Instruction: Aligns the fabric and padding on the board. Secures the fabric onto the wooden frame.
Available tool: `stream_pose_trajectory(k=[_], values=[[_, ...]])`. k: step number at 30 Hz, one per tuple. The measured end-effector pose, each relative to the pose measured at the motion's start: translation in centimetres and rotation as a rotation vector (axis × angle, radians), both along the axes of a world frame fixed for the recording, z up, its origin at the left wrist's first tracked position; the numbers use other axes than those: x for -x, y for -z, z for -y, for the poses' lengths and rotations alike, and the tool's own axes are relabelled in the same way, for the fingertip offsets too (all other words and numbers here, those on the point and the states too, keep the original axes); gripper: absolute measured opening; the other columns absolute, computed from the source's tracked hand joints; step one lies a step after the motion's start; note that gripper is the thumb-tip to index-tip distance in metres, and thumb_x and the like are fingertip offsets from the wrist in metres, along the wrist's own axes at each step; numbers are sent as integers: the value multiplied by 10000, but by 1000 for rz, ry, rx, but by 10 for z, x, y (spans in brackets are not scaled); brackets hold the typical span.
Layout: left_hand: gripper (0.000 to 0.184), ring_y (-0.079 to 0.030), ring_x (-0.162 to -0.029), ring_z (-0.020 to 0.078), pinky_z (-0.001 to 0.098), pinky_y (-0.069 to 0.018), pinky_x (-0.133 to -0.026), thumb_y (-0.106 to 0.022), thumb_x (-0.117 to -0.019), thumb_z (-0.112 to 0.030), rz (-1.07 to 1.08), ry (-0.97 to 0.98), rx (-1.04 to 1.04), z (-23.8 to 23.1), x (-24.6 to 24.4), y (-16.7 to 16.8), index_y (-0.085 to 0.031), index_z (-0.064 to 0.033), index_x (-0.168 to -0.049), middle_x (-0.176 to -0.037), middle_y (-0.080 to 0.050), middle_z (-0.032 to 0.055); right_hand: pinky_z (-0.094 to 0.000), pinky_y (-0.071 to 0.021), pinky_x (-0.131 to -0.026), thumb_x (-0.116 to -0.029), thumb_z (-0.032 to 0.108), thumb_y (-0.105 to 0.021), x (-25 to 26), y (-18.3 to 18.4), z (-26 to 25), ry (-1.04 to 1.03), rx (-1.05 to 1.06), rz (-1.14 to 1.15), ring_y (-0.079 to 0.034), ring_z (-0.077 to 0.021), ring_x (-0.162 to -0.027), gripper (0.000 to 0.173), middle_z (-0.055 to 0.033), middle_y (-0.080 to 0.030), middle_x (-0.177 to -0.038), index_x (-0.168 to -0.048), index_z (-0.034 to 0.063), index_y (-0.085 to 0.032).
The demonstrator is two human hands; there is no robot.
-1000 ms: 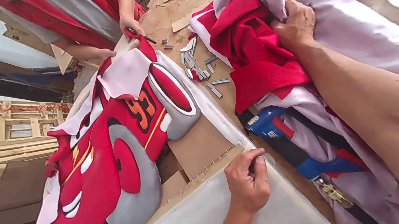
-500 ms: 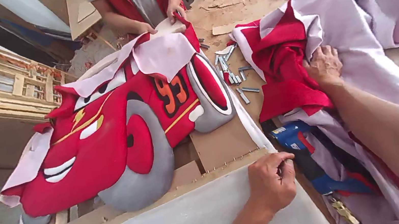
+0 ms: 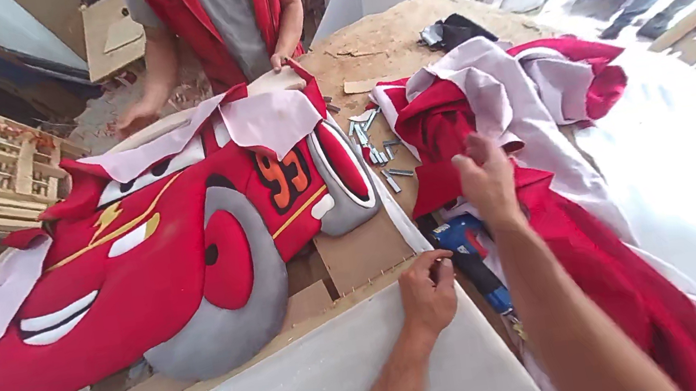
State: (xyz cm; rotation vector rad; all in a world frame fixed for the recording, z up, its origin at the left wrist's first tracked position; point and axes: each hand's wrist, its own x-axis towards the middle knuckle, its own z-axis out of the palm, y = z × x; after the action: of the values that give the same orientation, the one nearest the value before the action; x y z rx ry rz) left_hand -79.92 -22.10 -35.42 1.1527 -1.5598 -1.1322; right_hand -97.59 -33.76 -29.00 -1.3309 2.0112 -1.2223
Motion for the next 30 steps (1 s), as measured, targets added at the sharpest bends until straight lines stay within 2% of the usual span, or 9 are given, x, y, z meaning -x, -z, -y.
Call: stream_pose_trajectory(k=[3,5,6,8,11,16,21,26,30], values=[[248,-629,-616,90,295,-562,-615,-548,-1003,-135,-61,-35,-53,2,-2,0,-734,-8,-1107,-739,-690,40,-415,-565,-932,-980,221,-583,-62,12,-40,78,91,304,-664,-215,-1119,472,-177,-626,-1324,-1390,-8,-538],[249,-708,-755,115,341,-609,-737,-528,-996,-100,-41,-75,-53,1,-5,0,-729,1,-1103,-851,-744,74,-381,-583,-849,-968,182,-565,-92,32,-59,126,104,425,-682,-187,-1003,416,-160,-654,-1247,-1331,-22,-584],[260,-729,-827,141,379,-612,-793,-509,-995,-88,-13,-98,-50,2,-6,-1,-730,2,-1100,-903,-757,92,-357,-595,-806,-965,161,-554,-99,44,-63,132,115,451,-695,-166,-935,374,-139,-681,-1184,-1286,-21,-614],[272,-735,-893,153,398,-609,-837,-494,-1000,-87,43,-134,-36,5,-7,-1,-732,-6,-1103,-962,-763,95,-302,-606,-736,-981,128,-525,-99,63,-64,106,146,477,-707,-125,-832,297,-96,-722,-1054,-1202,-21,-657],[279,-730,-864,134,353,-611,-797,-485,-993,-82,42,-171,-4,7,-3,2,-724,5,-1108,-957,-759,93,-251,-587,-665,-996,102,-500,-92,71,-61,53,156,506,-688,-87,-748,257,-51,-726,-943,-1142,-11,-679],[281,-719,-844,116,313,-612,-788,-475,-1004,-77,15,-146,-20,7,-2,3,-691,37,-1143,-954,-746,99,-227,-561,-635,-996,115,-528,-88,68,-54,23,68,582,-678,-71,-722,232,-23,-737,-914,-1110,26,-709],[257,-706,-778,98,286,-614,-727,-517,-985,-70,79,-84,32,1,4,4,-694,47,-1131,-919,-744,83,-253,-562,-637,-1021,110,-493,-74,67,-54,45,-19,752,-680,-103,-723,256,-43,-739,-916,-1138,3,-693],[260,-731,-880,173,371,-617,-804,-547,-940,-43,114,-76,55,-1,2,-3,-724,57,-1102,-1000,-756,133,-259,-586,-669,-1054,150,-433,-69,71,-54,-29,-78,823,-691,-85,-742,281,11,-736,-936,-1221,36,-628],[250,-722,-840,180,376,-610,-773,-548,-943,-39,96,-77,30,-1,0,-7,-722,54,-1095,-970,-751,131,-241,-586,-677,-1043,123,-422,-71,72,-55,-18,-51,831,-692,-78,-728,249,28,-733,-902,-1173,44,-618]])
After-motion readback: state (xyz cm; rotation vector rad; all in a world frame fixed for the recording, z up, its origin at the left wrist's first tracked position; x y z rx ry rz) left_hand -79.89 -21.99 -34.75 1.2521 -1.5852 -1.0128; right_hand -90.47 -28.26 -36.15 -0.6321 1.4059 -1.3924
